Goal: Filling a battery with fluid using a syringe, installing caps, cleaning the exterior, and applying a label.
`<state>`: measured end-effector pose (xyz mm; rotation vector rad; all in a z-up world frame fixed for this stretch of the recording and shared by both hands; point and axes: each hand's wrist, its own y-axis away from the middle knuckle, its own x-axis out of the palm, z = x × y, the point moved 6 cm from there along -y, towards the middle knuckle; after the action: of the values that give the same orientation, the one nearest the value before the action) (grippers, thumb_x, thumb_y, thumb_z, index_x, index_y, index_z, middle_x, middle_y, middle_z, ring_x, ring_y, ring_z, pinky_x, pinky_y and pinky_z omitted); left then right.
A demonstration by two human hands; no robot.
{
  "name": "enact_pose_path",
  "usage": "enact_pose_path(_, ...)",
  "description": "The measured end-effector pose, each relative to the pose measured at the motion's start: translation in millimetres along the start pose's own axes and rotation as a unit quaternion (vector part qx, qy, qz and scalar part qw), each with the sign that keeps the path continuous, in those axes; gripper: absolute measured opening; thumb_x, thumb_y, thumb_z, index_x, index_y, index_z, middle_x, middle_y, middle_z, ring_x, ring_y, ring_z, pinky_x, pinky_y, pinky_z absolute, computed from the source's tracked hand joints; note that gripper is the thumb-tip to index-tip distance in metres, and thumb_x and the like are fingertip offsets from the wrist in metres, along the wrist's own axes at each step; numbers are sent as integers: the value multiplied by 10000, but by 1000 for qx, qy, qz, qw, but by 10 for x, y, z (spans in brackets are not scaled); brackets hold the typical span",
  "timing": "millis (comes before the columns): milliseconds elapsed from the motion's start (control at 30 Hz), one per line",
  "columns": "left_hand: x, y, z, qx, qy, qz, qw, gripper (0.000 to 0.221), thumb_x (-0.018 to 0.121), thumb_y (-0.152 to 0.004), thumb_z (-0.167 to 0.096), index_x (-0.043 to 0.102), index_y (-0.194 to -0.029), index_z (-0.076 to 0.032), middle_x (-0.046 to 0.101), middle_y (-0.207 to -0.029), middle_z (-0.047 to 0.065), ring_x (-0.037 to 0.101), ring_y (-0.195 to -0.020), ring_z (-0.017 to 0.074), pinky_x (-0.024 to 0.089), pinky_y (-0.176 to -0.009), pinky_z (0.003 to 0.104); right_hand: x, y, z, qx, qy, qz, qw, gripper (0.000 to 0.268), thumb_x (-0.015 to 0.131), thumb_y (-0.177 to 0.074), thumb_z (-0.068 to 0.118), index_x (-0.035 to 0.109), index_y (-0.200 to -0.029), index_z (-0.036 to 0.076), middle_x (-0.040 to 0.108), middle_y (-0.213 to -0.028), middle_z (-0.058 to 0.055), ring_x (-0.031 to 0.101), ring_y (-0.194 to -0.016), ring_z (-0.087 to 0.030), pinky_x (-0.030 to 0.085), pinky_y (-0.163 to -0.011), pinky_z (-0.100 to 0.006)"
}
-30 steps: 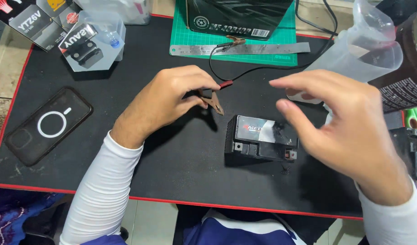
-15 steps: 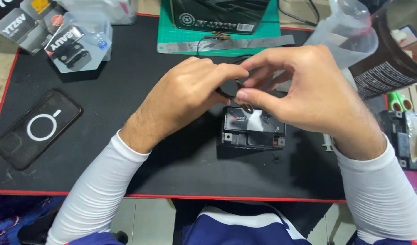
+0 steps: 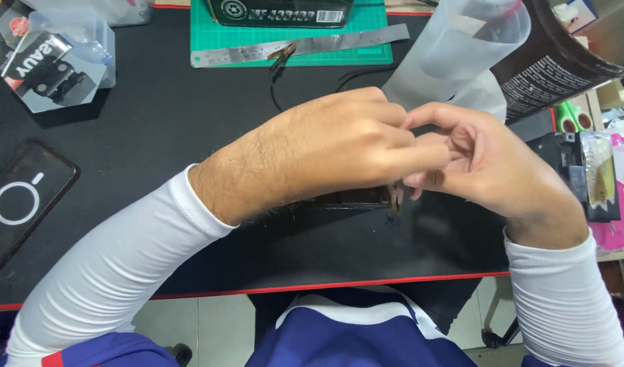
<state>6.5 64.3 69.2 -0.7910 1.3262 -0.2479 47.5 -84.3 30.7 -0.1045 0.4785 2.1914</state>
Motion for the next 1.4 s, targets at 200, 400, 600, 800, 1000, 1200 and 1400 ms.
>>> enact_pose_path(200, -76, -31, -98, 34, -96, -20, 995, 141, 732, -1067, -141, 634, -1168, -156, 686, -1030, -66, 604, -920, 172, 478, -768, 314, 13, 10, -79, -69, -26, 45, 996, 327, 720, -860, 41, 604, -1164, 2, 703, -804, -92, 732, -729, -157, 596, -664, -240)
enact_pose_path(400, -287, 83, -33, -63, -53, -33, 996, 149, 668, -1084, 54, 570, -1012, -31, 562, -1100, 123, 537, -899, 291, 465, -752, 393, -21, 131, -35, -63, 13, -72, 995, 443, 719, -818, -112, 604, -1232, -4, 770, -931, -185, 779, -890, -207, 656, -855, -283)
enact_pose_path(600, -180, 202, 15, -96, 71, -42, 992, 164, 683, -1018, 151, 625, -1016, -3, 579, -955, 122, 517, -848, 295, 462, -732, 391, 36, 233, 92, -127, 95, -86, 984, 413, 747, -799, -113, 627, -1185, -31, 764, -1018, -164, 811, -1000, -238, 679, -823, -286)
enact_pose_path(800, -275, 93, 1, -107, 143, -61, 982, 222, 592, -973, 207, 627, -1089, 21, 569, -1047, 150, 502, -934, 349, 457, -824, 444, -8, 224, 78, -147, 104, -67, 981, 299, 764, -816, -75, 676, -1101, -45, 757, -1004, -155, 775, -933, -206, 658, -890, -281)
enact_pose_path(1000, -341, 200, -60, -249, 147, -115, 950, 287, 758, -884, -29, 569, -1099, -12, 561, -962, 112, 568, -875, 262, 479, -839, 383, 17, 327, 145, -197, 123, -104, 967, 165, 742, -864, -83, 694, -1022, -75, 762, -1025, -194, 756, -897, -222, 635, -849, -266)
enact_pose_path(1200, -108, 263, -148, -366, 271, -146, 878, 280, 836, -893, -58, 652, -1103, -42, 768, -971, 76, 791, -891, 169, 656, -870, 259, -20, 327, 14, -239, 84, -55, 966, 142, 730, -847, -99, 681, -969, -45, 749, -1036, -222, 739, -1013, -290, 627, -893, -320)
enact_pose_path(1400, -118, 198, -122, -360, 357, -112, 855, 200, 754, -935, 21, 642, -1084, -53, 750, -923, 54, 777, -841, 143, 670, -847, 249, -104, 193, -108, -151, 19, 69, 986, 275, 758, -828, 12, 653, -1083, -2, 725, -1074, -125, 736, -1015, -201, 645, -924, -302)
